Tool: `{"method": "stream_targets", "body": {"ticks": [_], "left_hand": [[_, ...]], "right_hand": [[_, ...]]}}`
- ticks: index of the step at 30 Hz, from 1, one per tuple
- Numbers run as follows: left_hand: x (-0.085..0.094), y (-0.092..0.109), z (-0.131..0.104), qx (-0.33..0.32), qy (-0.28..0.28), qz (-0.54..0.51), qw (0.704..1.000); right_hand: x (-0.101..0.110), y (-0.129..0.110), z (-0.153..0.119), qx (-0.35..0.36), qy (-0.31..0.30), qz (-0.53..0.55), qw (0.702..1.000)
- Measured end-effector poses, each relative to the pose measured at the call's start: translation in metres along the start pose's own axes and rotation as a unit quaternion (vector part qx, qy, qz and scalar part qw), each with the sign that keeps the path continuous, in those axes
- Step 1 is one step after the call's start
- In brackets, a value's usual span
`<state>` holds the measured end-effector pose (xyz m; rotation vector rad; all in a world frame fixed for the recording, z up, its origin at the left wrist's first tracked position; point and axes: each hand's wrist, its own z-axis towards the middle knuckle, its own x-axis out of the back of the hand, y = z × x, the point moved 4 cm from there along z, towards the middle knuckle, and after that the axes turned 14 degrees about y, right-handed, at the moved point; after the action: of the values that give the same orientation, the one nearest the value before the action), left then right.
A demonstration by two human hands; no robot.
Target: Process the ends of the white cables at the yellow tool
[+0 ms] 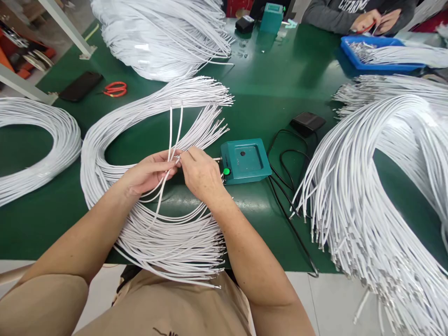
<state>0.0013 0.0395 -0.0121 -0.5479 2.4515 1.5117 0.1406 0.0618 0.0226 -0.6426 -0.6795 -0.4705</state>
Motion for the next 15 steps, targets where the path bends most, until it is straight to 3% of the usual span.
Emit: {"method": "stream_targets", "body": {"ticks": [3, 7, 11, 15], "left_hand": [[0.003, -0.001, 0.003, -0.015, 0.027, 0.014, 0.999], [0.005, -0.004, 0.006, -0.096, 0.072, 0.099, 0.988], [0.005, -0.005, 0.006, -0.120, 0.086, 0.175, 0.973], [0.004, -0.005, 0.006, -0.128, 0.088, 0.201, 0.967]], "right_hand": [[0.004, 0.002, 0.003, 0.052, -0.027, -0.073, 0.996], [0.014, 0.017, 0.006, 0.027, -0.045, -0.140, 0.989], [0.015, 0.028, 0.004, 0.025, -0.102, -0.143, 0.984], [0.014, 0.029, 0.003, 0.025, -0.100, -0.137, 0.985]]}}
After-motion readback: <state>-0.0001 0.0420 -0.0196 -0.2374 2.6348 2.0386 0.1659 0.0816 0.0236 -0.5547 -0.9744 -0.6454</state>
